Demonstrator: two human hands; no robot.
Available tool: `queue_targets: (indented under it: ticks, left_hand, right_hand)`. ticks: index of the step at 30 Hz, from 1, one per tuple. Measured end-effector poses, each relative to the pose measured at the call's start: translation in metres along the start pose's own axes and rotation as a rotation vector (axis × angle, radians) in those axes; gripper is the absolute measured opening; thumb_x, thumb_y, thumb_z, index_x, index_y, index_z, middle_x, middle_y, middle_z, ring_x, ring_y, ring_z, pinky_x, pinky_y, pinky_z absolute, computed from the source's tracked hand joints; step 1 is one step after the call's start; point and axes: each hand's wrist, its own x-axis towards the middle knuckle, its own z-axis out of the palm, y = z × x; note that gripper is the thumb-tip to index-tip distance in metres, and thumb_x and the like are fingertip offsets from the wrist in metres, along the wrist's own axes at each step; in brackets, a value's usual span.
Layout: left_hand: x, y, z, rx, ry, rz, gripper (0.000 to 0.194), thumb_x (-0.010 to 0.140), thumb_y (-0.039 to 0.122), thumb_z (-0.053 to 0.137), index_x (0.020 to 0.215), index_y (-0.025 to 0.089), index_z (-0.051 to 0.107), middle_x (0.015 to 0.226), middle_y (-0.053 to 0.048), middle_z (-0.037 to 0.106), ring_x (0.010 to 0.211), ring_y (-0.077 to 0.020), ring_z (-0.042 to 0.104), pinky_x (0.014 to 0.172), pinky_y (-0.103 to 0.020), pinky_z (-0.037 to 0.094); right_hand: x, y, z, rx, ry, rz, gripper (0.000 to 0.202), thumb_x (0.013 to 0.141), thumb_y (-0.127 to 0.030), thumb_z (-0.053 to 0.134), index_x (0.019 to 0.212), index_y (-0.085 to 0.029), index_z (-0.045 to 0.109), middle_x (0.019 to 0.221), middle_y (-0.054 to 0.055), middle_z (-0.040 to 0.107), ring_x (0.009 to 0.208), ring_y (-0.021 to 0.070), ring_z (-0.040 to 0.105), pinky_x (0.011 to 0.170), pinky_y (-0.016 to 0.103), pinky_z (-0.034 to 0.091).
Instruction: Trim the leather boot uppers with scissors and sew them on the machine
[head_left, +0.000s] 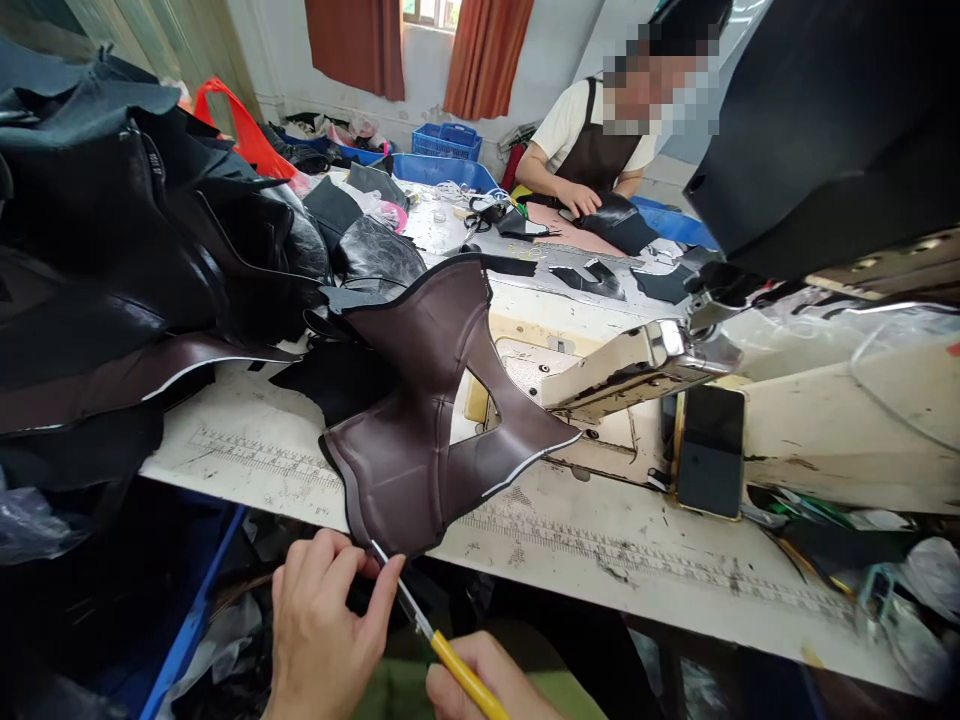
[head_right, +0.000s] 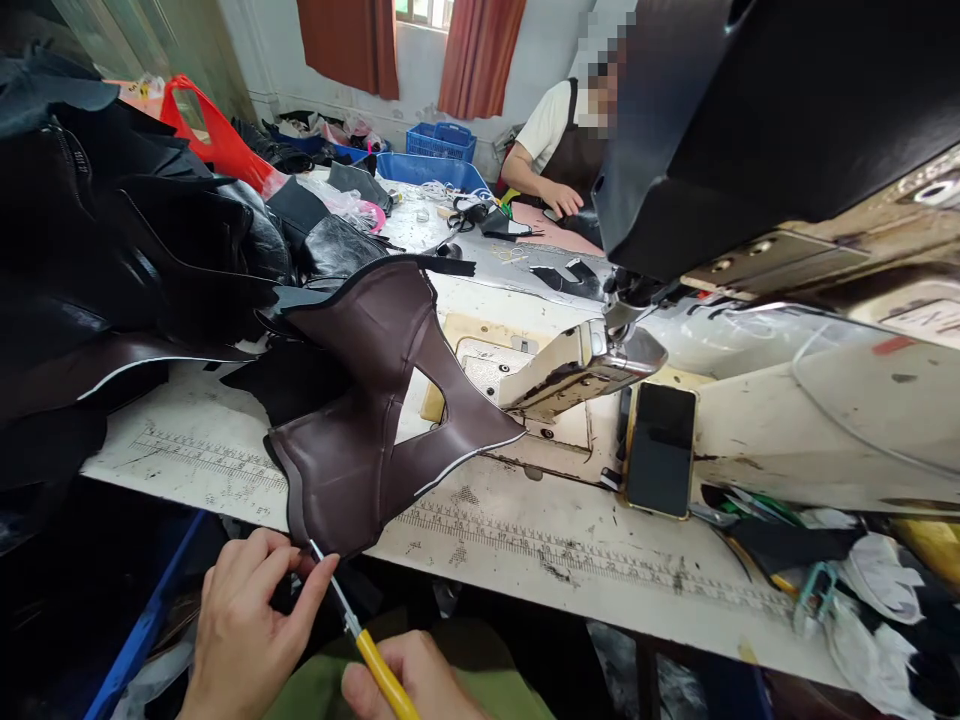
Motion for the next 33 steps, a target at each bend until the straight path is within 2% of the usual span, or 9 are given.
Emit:
queue_targets:
  ticks: [4, 9, 14, 16, 18, 22, 28, 31, 33]
  left_hand:
    - [-0.002, 0.001, -0.001, -0.001, 0.014, -0.028, 0.017, 0.091, 0.024, 0.054, 0.074, 0.021, 0.054, 0.073, -0.002, 0.053, 0.071, -0.0205, 0.045, 0.065, -0.034, 0.031]
    - [0.002, -0.001, -0.002, -0.008, -0.049, -0.066, 0.037, 0.09, 0.045, 0.056, 0.062, 0.021, 0.048, 0.064, 0.0, 0.05, 0.068, -0.02, 0.045, 0.064, -0.033, 0.029]
    - [0.002, -0.006, 0.001, -0.046, -0.066, -0.088, 0.029, 0.093, 0.03, 0.052, 0.066, 0.021, 0.05, 0.064, 0.001, 0.05, 0.067, -0.0178, 0.046, 0.064, -0.033, 0.031]
    - [0.001, -0.006, 0.0, -0.047, -0.044, -0.059, 0.02, 0.092, 0.027, 0.053, 0.073, 0.021, 0.055, 0.072, -0.002, 0.054, 0.073, -0.0192, 0.048, 0.067, -0.034, 0.034]
    - [0.002, -0.006, -0.003, -0.017, 0.014, 0.008, 0.009, 0.089, 0.023, 0.056, 0.081, 0.022, 0.059, 0.095, -0.008, 0.06, 0.091, -0.0243, 0.052, 0.076, -0.039, 0.038]
    - [0.004, -0.008, -0.007, -0.124, -0.046, 0.1, 0.01, 0.088, 0.014, 0.053, 0.08, 0.02, 0.054, 0.139, -0.014, 0.046, 0.131, -0.033, 0.041, 0.098, -0.049, 0.038]
    - [0.002, -0.011, -0.008, -0.15, -0.116, 0.073, 0.013, 0.089, 0.014, 0.05, 0.079, 0.021, 0.052, 0.145, -0.013, 0.042, 0.133, -0.0315, 0.042, 0.097, -0.049, 0.04]
    - [0.0, -0.009, -0.009, -0.146, -0.137, 0.063, 0.014, 0.09, 0.016, 0.05, 0.077, 0.021, 0.053, 0.151, -0.012, 0.036, 0.134, -0.0335, 0.04, 0.096, -0.053, 0.039]
    - [-0.001, -0.007, -0.01, -0.154, -0.141, 0.024, 0.016, 0.09, 0.017, 0.049, 0.075, 0.021, 0.054, 0.154, -0.012, 0.033, 0.136, -0.0353, 0.036, 0.097, -0.058, 0.038]
  right_hand:
    - [-0.002, -0.009, 0.003, -0.145, 0.133, 0.036, 0.043, 0.079, -0.055, 0.061, 0.06, -0.017, 0.052, 0.058, -0.004, 0.033, 0.059, 0.0105, 0.032, 0.051, 0.023, 0.023]
    - [-0.008, -0.033, 0.001, -0.286, 0.182, 0.075, 0.035, 0.079, -0.048, 0.06, 0.063, -0.016, 0.055, 0.06, -0.003, 0.038, 0.065, 0.0135, 0.04, 0.055, 0.024, 0.028]
    - [-0.004, -0.026, 0.002, -0.279, 0.195, 0.075, 0.035, 0.078, -0.048, 0.062, 0.067, -0.015, 0.059, 0.064, -0.002, 0.042, 0.069, 0.014, 0.043, 0.058, 0.023, 0.03]
    - [-0.004, -0.02, -0.002, -0.22, 0.145, 0.066, 0.04, 0.079, -0.053, 0.062, 0.068, -0.015, 0.059, 0.064, -0.002, 0.043, 0.068, 0.013, 0.042, 0.058, 0.023, 0.031]
    - [-0.006, -0.017, -0.007, -0.1, 0.051, 0.072, 0.045, 0.08, -0.059, 0.061, 0.072, -0.015, 0.06, 0.065, -0.002, 0.046, 0.065, 0.0117, 0.043, 0.057, 0.022, 0.032]
    - [-0.016, -0.021, -0.013, 0.232, -0.095, 0.054, 0.05, 0.085, -0.066, 0.055, 0.086, -0.016, 0.062, 0.077, 0.001, 0.057, 0.067, 0.0109, 0.05, 0.062, 0.021, 0.04]
    - [0.002, -0.007, 0.012, 0.677, -0.061, 0.154, 0.06, 0.068, -0.077, 0.065, 0.08, -0.018, 0.058, 0.07, 0.0, 0.053, 0.064, 0.012, 0.053, 0.061, 0.023, 0.045]
    - [0.012, 0.008, 0.02, 0.688, -0.026, 0.158, 0.066, 0.059, -0.083, 0.065, 0.075, -0.019, 0.057, 0.067, 0.001, 0.051, 0.062, 0.0134, 0.052, 0.057, 0.025, 0.044]
    - [0.012, 0.013, 0.018, 0.611, -0.04, 0.142, 0.067, 0.061, -0.084, 0.062, 0.074, -0.018, 0.058, 0.067, 0.002, 0.051, 0.062, 0.0137, 0.051, 0.056, 0.025, 0.043]
